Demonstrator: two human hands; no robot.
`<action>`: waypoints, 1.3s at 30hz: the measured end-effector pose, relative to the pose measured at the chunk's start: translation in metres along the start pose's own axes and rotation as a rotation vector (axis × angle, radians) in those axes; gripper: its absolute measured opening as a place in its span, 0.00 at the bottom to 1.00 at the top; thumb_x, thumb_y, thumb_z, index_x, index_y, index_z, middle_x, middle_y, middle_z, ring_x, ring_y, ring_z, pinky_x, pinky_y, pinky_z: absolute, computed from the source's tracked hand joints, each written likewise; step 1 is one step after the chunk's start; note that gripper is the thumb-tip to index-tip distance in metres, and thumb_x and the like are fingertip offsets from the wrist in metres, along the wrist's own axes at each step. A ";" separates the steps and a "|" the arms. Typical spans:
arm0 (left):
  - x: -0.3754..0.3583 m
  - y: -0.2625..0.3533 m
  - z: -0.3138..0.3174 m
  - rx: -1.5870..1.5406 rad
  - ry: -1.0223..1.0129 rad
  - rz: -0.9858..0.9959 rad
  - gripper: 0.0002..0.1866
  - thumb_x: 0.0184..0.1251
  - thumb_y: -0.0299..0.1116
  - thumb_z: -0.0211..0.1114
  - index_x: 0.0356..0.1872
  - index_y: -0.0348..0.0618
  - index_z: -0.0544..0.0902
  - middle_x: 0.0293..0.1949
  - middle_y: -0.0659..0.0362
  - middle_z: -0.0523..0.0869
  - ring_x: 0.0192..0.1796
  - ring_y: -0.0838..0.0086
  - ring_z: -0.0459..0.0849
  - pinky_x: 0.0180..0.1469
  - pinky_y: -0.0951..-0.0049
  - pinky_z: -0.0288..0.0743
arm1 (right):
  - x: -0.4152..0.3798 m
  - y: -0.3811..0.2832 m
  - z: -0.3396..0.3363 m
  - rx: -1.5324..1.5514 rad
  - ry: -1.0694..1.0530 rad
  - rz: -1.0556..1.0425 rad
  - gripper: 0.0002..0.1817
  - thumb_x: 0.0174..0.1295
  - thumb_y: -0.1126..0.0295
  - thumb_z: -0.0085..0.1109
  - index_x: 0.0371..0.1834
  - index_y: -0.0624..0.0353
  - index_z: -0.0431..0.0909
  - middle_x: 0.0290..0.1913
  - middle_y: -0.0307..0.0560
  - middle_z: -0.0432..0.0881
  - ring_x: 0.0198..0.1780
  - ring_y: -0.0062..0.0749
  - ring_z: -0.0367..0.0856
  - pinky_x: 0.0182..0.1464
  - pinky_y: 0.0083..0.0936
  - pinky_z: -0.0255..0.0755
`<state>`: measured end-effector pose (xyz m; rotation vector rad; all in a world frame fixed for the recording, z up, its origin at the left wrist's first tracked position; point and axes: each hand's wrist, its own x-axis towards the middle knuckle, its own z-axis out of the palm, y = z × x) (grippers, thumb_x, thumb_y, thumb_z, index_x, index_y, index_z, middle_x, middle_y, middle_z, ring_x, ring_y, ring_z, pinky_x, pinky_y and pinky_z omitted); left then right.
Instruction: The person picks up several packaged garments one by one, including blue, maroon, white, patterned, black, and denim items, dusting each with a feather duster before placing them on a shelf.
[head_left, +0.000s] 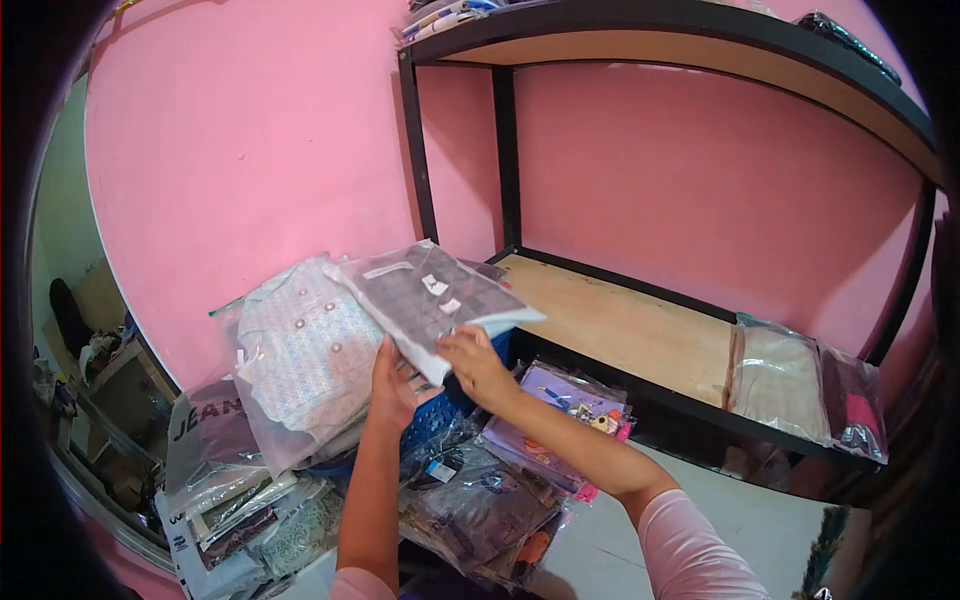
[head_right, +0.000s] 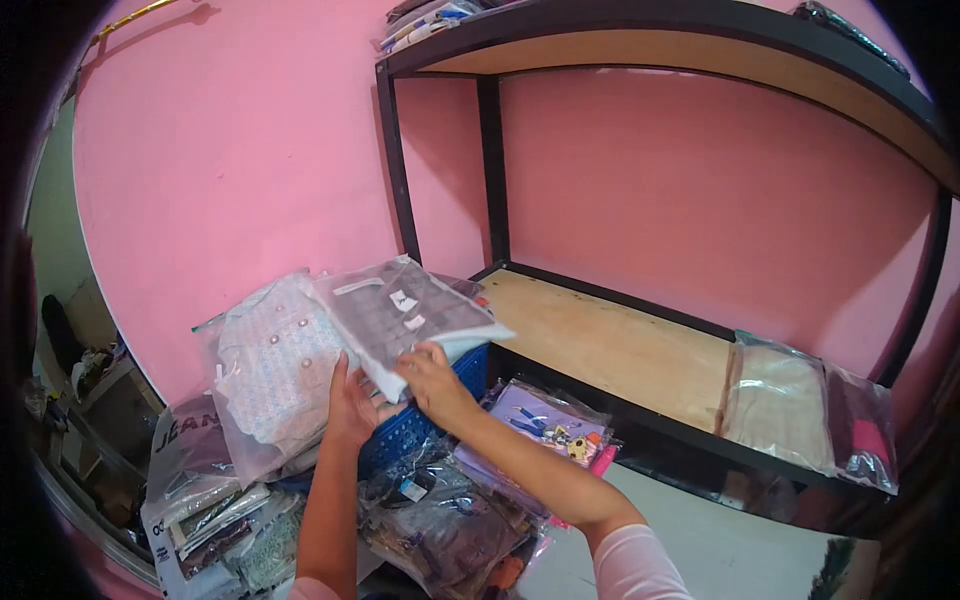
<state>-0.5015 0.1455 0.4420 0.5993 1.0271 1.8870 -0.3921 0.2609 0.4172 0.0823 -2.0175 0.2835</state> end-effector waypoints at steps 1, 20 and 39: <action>0.006 0.000 0.002 -0.209 -0.129 -0.021 0.25 0.60 0.48 0.54 0.51 0.39 0.68 0.43 0.52 0.77 0.43 0.62 0.78 0.41 0.61 0.76 | -0.008 -0.009 -0.003 -0.006 -0.038 -0.027 0.18 0.45 0.84 0.50 0.43 0.61 0.75 0.48 0.48 0.73 0.53 0.49 0.64 0.54 0.34 0.63; -0.157 -0.070 0.063 0.229 -0.410 -0.161 0.29 0.42 0.25 0.64 0.51 0.33 0.69 0.43 0.57 0.77 0.45 0.70 0.76 0.50 0.73 0.68 | -0.180 -0.117 -0.197 1.396 0.127 1.506 0.25 0.55 0.63 0.57 0.55 0.61 0.66 0.48 0.46 0.75 0.46 0.30 0.76 0.50 0.27 0.70; -0.237 -0.427 0.190 0.375 -0.979 -0.932 0.27 0.48 0.22 0.60 0.54 0.40 0.67 0.44 0.57 0.77 0.46 0.70 0.77 0.50 0.68 0.72 | -0.457 -0.280 -0.427 0.444 0.986 1.448 0.38 0.44 0.84 0.61 0.61 0.56 0.58 0.50 0.43 0.73 0.51 0.30 0.72 0.53 0.26 0.66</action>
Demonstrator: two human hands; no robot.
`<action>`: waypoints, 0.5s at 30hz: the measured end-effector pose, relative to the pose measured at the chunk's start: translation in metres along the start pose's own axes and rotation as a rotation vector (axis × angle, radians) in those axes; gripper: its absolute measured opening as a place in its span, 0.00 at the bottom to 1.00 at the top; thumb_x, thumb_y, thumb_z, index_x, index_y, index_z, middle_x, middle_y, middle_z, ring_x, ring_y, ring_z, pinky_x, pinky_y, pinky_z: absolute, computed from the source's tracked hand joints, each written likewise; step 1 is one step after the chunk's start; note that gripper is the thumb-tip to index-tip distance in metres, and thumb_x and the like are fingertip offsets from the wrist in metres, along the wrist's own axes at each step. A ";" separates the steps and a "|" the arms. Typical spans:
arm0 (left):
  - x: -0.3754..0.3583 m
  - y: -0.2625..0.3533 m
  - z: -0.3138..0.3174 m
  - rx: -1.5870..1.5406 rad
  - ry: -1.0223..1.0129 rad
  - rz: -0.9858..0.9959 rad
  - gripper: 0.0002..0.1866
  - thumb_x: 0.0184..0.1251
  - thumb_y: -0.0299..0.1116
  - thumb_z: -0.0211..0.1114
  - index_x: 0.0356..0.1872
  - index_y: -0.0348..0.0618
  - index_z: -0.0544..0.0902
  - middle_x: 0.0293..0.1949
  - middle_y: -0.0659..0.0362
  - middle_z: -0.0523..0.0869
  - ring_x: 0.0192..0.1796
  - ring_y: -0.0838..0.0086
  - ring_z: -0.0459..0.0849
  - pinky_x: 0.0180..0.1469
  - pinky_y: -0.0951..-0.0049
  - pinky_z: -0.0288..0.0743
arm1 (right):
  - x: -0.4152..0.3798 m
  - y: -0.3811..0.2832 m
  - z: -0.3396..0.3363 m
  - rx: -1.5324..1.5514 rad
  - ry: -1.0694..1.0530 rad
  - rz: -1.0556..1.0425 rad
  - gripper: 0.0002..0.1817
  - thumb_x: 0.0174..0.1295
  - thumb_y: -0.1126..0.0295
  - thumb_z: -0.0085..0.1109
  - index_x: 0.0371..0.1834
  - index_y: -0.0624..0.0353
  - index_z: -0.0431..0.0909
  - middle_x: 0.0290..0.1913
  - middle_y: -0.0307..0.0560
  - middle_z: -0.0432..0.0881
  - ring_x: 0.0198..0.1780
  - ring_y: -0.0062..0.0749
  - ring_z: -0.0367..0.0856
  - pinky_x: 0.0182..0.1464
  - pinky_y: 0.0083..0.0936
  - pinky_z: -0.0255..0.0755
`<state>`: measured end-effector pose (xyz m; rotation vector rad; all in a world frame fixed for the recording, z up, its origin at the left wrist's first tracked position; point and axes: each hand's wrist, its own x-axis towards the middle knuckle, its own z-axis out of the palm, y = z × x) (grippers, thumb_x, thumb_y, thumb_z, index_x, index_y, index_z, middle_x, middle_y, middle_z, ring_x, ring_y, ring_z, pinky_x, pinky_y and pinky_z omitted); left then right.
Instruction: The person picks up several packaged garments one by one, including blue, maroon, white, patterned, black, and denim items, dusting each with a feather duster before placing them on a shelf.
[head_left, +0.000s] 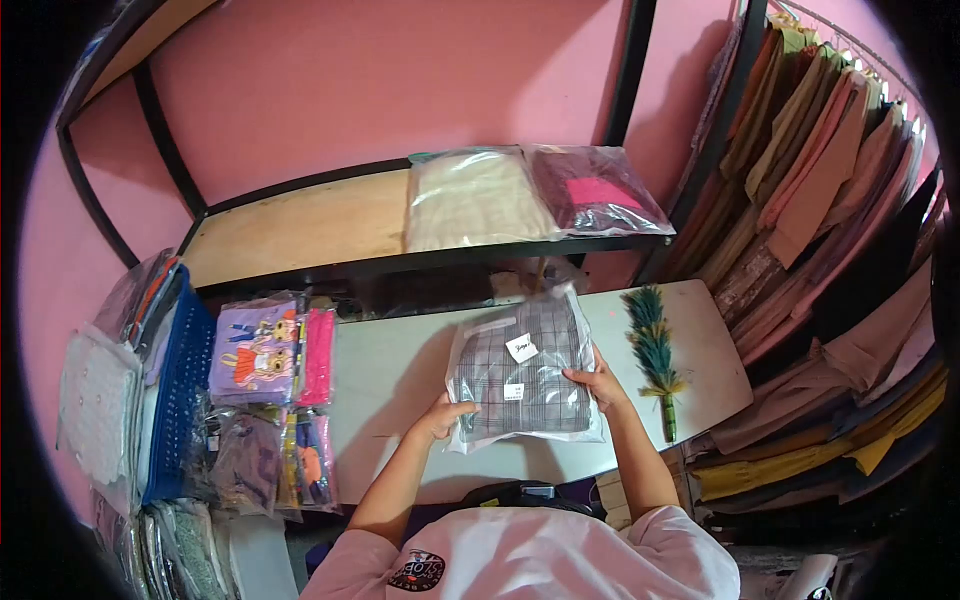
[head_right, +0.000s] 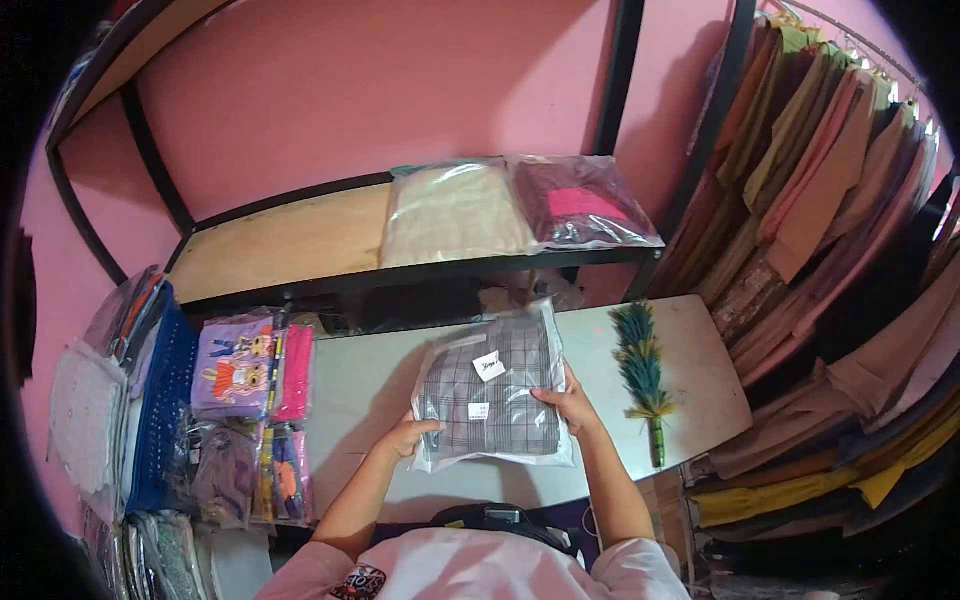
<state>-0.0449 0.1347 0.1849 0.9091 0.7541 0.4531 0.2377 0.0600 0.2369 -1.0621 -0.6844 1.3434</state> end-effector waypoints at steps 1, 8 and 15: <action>0.011 -0.004 0.007 -0.034 -0.005 -0.037 0.28 0.48 0.22 0.61 0.55 0.40 0.65 0.46 0.56 0.76 0.47 0.69 0.77 0.49 0.68 0.73 | 0.003 -0.002 -0.013 -0.014 0.011 0.008 0.38 0.44 0.83 0.61 0.61 0.56 0.57 0.51 0.43 0.73 0.51 0.30 0.72 0.53 0.25 0.66; 0.060 -0.099 0.022 0.114 0.261 -0.007 0.33 0.48 0.30 0.69 0.55 0.38 0.63 0.48 0.58 0.73 0.53 0.70 0.70 0.57 0.72 0.62 | -0.013 0.117 -0.120 -0.541 0.180 0.087 0.53 0.30 0.68 0.76 0.60 0.68 0.51 0.46 0.52 0.74 0.46 0.31 0.74 0.48 0.23 0.69; 0.052 -0.111 0.058 0.403 0.362 0.355 0.43 0.28 0.29 0.78 0.52 0.38 0.63 0.48 0.55 0.72 0.52 0.69 0.70 0.56 0.69 0.63 | -0.046 0.109 -0.147 -0.499 0.172 0.114 0.48 0.34 0.82 0.70 0.62 0.62 0.51 0.39 0.45 0.74 0.39 0.28 0.73 0.44 0.23 0.70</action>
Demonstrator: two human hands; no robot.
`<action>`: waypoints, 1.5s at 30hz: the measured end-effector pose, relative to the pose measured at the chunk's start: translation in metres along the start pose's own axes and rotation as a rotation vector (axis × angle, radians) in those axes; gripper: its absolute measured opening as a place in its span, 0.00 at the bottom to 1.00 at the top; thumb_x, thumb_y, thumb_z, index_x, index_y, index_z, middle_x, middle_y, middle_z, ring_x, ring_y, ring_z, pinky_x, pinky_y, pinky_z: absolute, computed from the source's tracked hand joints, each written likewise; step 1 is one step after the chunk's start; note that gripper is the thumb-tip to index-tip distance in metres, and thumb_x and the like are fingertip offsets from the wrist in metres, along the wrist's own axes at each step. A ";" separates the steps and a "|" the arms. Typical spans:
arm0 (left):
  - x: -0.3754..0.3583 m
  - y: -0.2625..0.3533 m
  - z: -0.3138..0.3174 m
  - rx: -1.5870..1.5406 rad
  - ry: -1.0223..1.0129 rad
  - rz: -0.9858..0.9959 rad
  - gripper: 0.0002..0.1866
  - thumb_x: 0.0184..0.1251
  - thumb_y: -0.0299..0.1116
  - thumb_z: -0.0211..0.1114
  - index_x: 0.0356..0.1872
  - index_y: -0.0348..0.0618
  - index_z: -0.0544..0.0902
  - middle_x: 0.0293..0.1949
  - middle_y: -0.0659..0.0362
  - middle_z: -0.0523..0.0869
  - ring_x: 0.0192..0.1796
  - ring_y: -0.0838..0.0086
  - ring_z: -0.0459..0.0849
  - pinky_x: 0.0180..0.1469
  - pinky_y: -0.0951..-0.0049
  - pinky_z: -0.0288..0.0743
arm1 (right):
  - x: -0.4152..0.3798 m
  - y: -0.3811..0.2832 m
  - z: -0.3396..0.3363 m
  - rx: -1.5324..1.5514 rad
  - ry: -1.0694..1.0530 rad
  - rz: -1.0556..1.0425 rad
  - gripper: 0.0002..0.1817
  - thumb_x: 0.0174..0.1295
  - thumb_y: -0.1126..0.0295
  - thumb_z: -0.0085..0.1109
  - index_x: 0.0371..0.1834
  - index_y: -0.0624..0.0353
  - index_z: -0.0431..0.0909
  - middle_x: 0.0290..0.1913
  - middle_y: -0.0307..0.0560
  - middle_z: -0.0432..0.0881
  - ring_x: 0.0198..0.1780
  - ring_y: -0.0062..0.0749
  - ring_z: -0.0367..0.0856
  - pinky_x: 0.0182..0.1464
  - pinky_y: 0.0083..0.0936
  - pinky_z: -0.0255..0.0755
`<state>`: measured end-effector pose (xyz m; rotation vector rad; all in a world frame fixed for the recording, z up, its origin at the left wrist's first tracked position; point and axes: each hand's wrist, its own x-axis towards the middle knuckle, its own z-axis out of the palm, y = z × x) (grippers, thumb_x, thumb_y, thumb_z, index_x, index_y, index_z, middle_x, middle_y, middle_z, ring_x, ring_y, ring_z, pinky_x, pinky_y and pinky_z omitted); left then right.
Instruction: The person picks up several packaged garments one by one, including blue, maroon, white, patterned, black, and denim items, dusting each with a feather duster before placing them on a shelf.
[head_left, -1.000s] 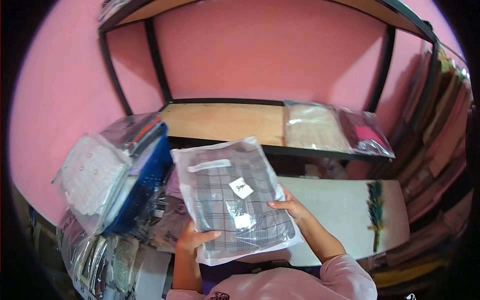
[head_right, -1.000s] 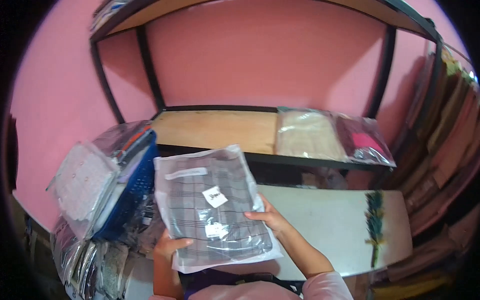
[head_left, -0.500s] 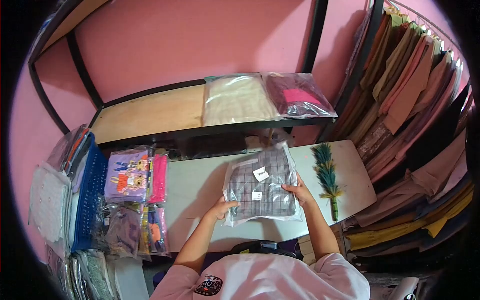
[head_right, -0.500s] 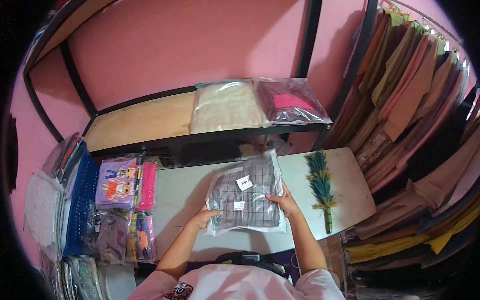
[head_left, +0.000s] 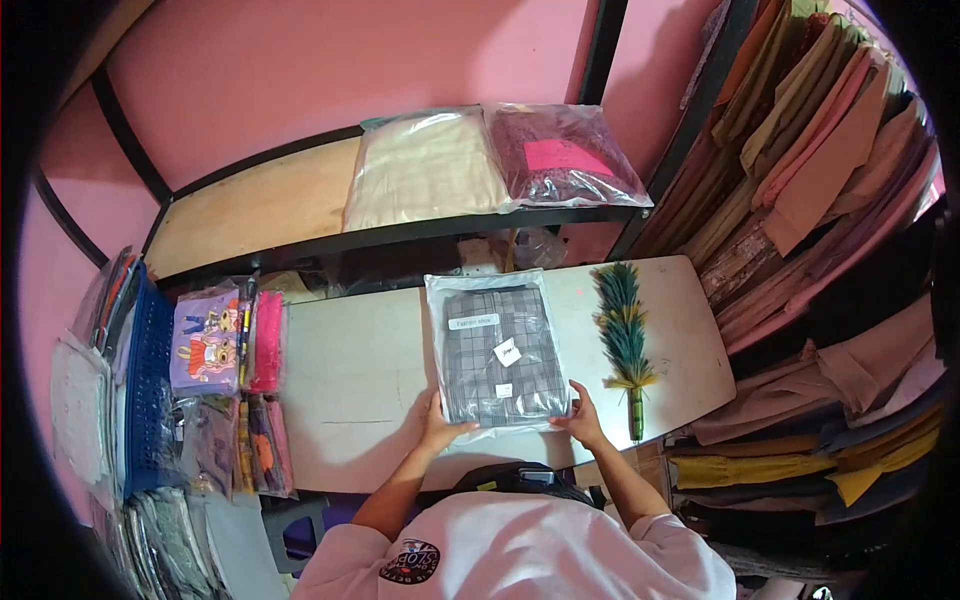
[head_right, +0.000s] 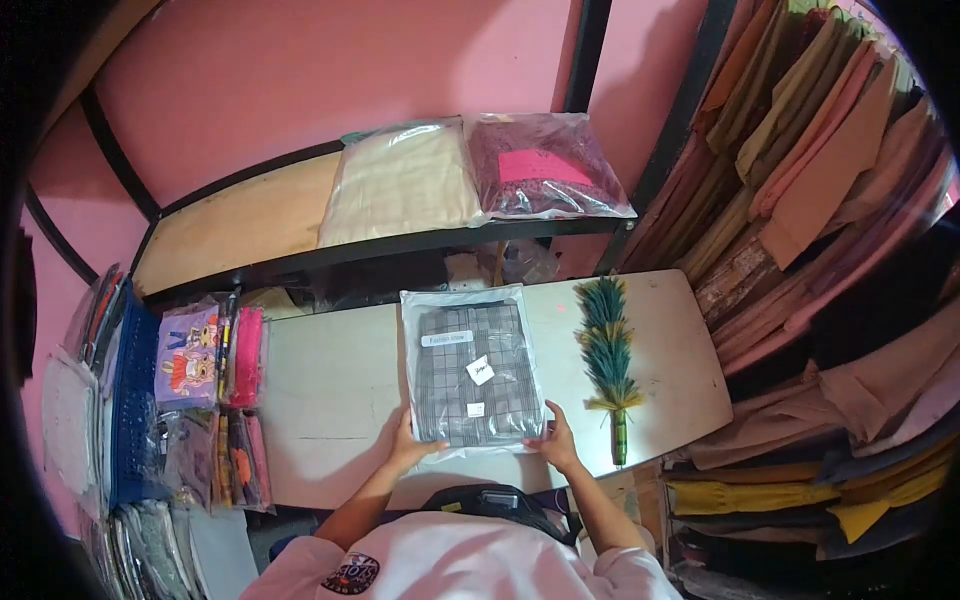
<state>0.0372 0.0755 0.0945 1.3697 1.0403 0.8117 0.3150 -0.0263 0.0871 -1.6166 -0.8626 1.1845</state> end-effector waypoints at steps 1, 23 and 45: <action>-0.009 -0.007 -0.001 0.068 -0.007 0.014 0.41 0.28 0.28 0.78 0.50 0.36 0.65 0.43 0.56 0.75 0.47 0.70 0.74 0.51 0.72 0.68 | -0.001 0.016 -0.010 -0.163 0.012 -0.019 0.47 0.36 0.81 0.70 0.61 0.61 0.52 0.37 0.44 0.74 0.38 0.25 0.73 0.42 0.22 0.70; -0.047 -0.010 0.003 0.483 0.275 -0.021 0.16 0.52 0.40 0.65 0.20 0.36 0.74 0.15 0.56 0.73 0.20 0.78 0.68 0.23 0.72 0.62 | 0.004 0.007 -0.115 -0.869 0.543 0.020 0.21 0.53 0.67 0.52 0.49 0.66 0.62 0.39 0.65 0.70 0.40 0.58 0.72 0.41 0.45 0.66; -0.052 -0.026 -0.015 0.051 0.036 -0.208 0.14 0.48 0.21 0.66 0.37 0.30 0.76 0.29 0.56 0.82 0.30 0.77 0.80 0.33 0.78 0.74 | 0.048 -0.040 -0.059 -1.251 0.119 -0.316 0.11 0.60 0.61 0.42 0.44 0.49 0.67 0.28 0.55 0.78 0.26 0.49 0.78 0.26 0.41 0.72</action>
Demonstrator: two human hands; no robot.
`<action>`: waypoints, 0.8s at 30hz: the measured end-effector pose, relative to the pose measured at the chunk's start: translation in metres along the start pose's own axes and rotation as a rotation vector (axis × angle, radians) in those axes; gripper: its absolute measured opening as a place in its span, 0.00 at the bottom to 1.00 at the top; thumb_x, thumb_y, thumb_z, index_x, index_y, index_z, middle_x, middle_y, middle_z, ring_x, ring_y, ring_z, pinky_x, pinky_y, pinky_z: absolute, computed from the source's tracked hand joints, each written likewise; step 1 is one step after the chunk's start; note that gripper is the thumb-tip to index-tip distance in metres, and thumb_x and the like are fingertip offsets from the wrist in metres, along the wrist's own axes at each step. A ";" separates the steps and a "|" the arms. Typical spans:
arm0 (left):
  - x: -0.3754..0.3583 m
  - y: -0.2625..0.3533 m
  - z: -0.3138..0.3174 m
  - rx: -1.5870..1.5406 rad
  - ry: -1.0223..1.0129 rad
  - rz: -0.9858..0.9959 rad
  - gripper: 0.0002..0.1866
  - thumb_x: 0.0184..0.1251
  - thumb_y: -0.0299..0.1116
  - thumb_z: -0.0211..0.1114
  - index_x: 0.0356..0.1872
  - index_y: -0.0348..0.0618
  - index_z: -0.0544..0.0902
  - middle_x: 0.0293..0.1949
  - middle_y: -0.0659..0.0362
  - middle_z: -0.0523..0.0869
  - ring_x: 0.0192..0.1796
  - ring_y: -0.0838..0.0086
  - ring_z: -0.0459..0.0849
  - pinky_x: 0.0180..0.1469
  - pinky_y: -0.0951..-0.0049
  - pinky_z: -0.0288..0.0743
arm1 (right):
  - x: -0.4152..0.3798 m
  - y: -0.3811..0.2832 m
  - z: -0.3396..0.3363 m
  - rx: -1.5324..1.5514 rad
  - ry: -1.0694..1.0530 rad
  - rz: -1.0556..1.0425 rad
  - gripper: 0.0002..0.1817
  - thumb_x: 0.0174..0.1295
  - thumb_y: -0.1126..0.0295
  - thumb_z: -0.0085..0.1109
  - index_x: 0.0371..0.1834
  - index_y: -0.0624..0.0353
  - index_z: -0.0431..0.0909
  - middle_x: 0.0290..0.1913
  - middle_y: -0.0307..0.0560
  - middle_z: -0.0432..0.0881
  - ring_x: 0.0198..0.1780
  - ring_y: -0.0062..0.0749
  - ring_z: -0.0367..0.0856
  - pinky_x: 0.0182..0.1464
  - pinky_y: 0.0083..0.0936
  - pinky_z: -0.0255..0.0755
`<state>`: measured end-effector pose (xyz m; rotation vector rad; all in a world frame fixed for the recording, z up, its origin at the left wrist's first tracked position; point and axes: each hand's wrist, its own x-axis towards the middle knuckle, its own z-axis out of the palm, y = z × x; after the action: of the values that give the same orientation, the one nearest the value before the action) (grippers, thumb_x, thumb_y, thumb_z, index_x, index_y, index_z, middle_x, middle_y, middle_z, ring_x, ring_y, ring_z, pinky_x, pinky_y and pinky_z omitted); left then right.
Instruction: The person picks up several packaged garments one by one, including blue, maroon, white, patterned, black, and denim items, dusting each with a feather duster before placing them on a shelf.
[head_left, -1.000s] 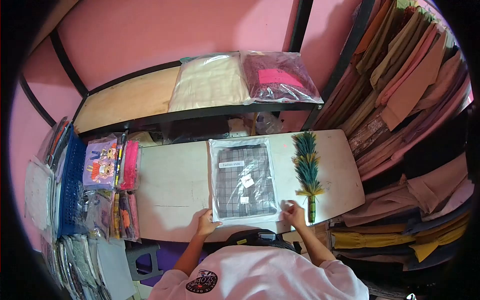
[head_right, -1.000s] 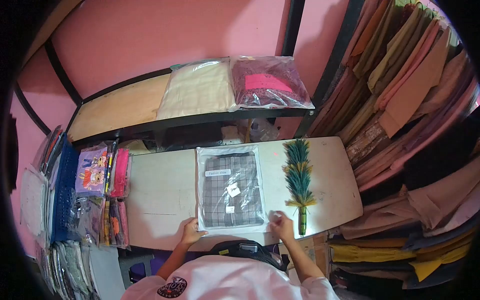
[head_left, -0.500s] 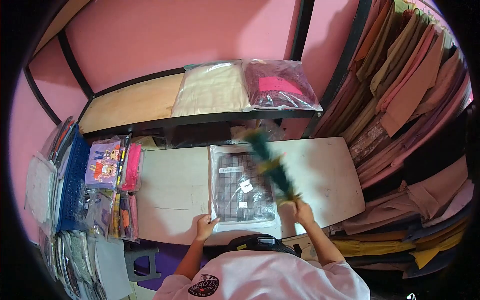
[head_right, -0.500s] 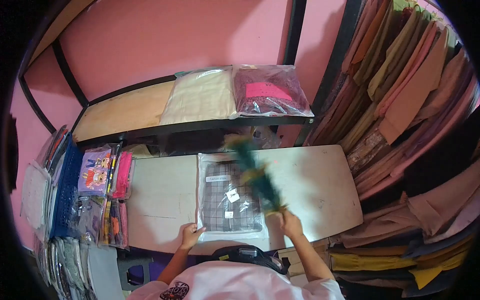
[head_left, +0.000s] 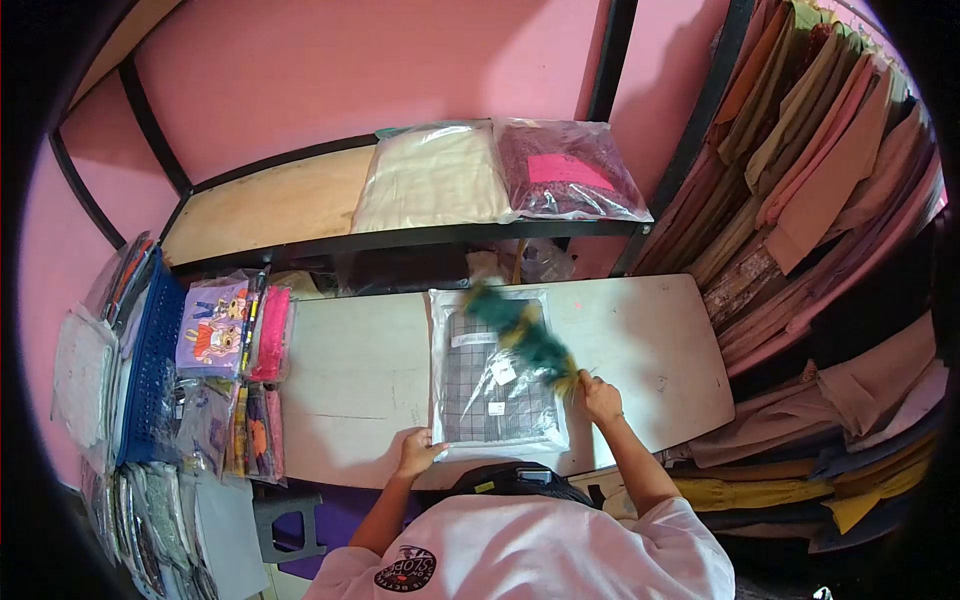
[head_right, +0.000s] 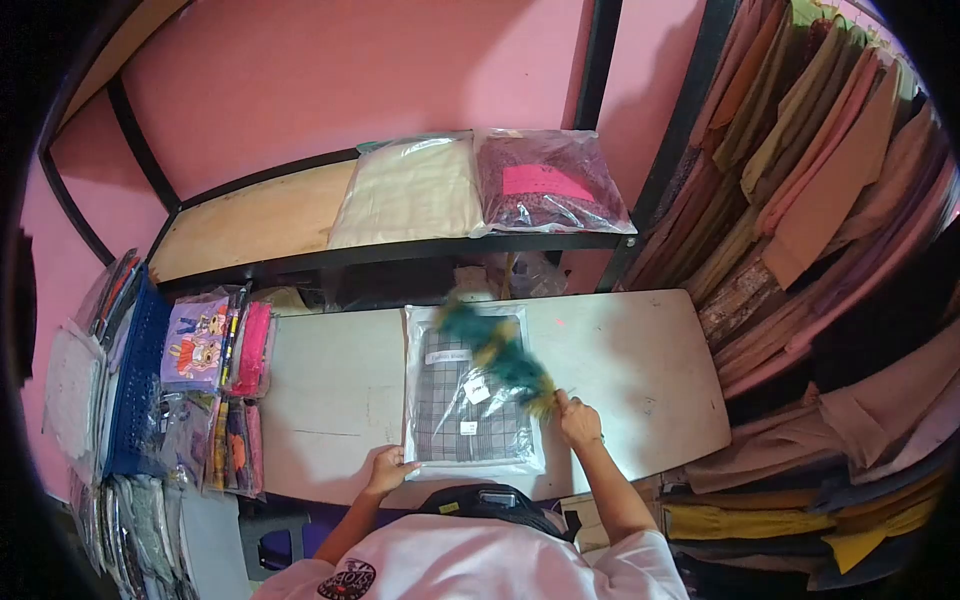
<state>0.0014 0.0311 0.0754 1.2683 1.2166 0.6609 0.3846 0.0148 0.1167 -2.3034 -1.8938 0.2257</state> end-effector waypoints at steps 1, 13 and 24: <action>0.001 0.000 -0.002 0.002 0.000 0.002 0.14 0.48 0.21 0.66 0.37 0.30 0.76 0.29 0.56 0.82 0.30 0.77 0.80 0.33 0.78 0.74 | 0.002 -0.001 0.003 0.044 0.038 0.115 0.12 0.60 0.61 0.42 0.44 0.49 0.67 0.29 0.56 0.78 0.26 0.50 0.78 0.26 0.41 0.72; 0.071 0.010 0.005 0.135 0.331 0.009 0.18 0.58 0.35 0.53 0.47 0.36 0.70 0.33 0.55 0.78 0.32 0.74 0.76 0.34 0.76 0.70 | -0.042 -0.013 0.003 0.105 -0.041 -0.012 0.13 0.56 0.63 0.43 0.43 0.50 0.68 0.28 0.54 0.78 0.25 0.50 0.78 0.28 0.42 0.72; 0.100 0.096 0.026 -0.359 -0.141 -0.132 0.23 0.42 0.21 0.63 0.46 0.36 0.73 0.38 0.54 0.80 0.36 0.67 0.80 0.39 0.68 0.75 | -0.070 0.059 0.026 0.782 0.395 0.425 0.17 0.60 0.58 0.47 0.40 0.62 0.71 0.25 0.48 0.77 0.27 0.37 0.75 0.31 0.31 0.67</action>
<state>0.0772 0.1357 0.1308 0.9109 1.0033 0.6480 0.4224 -0.0643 0.0805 -1.9541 -0.8824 0.4266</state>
